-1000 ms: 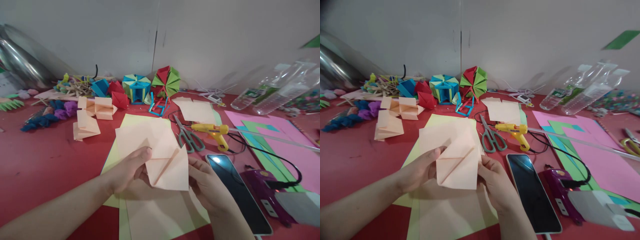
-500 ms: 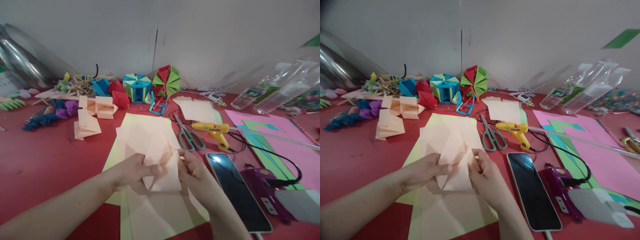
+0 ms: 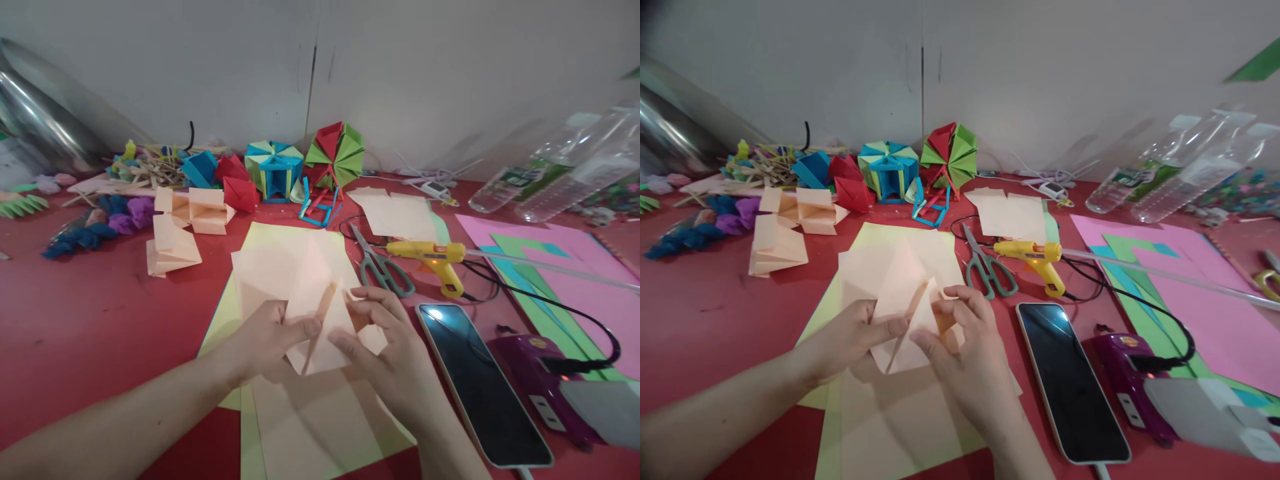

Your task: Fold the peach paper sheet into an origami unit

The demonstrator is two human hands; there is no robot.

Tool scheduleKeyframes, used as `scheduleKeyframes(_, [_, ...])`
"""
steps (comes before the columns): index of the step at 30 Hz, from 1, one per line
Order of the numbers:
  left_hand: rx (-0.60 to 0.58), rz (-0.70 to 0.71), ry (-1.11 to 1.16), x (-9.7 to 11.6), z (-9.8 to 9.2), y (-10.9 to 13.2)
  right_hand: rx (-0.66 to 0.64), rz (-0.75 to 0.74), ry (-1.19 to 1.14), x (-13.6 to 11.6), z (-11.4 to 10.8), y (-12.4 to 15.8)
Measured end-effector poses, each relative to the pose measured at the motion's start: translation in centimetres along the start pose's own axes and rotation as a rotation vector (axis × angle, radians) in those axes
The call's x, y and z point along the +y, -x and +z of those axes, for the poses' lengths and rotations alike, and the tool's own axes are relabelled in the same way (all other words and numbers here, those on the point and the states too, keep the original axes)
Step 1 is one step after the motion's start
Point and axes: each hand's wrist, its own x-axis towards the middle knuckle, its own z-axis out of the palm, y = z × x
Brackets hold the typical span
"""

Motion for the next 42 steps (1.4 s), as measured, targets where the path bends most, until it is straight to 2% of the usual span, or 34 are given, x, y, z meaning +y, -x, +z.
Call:
scheduleKeyframes(2, [0.0,0.038,-0.079,0.1,0.2,0.2,-0.048,0.036,-0.003,0.0,0.1,0.0])
scheduleKeyframes(5, [-0.062,0.056,-0.145,0.3,0.5,0.5,-0.085,0.088,-0.054,-0.2,0.1,0.1])
scheduleKeyframes(7, [-0.093,0.032,-0.16,0.3,0.8,0.7,-0.084,0.134,-0.131,-0.3,0.0,0.0])
scheduleKeyframes(12, [-0.085,-0.005,-0.137,0.2,1.3,0.9,-0.06,0.188,-0.273,-0.6,0.2,-0.2])
scheduleKeyframes(17, [-0.269,-0.067,0.04,0.6,0.5,0.5,-0.015,0.164,-0.246,-0.5,0.1,-0.2])
scheduleKeyframes(21, [-0.379,-0.106,0.079,0.5,-0.3,0.4,0.002,0.146,-0.23,-0.4,-0.1,-0.3])
scheduleKeyframes(28, [-0.288,-0.085,-0.047,0.4,0.6,1.2,0.025,0.157,-0.142,-0.5,0.5,0.0])
scheduleKeyframes(36, [-0.345,-0.073,0.023,-0.2,0.3,0.8,0.075,0.09,-0.036,-0.2,0.6,0.0])
scheduleKeyframes(42, [-0.278,-0.047,-0.023,-0.4,0.6,0.7,0.132,0.033,0.024,-0.2,0.9,0.2])
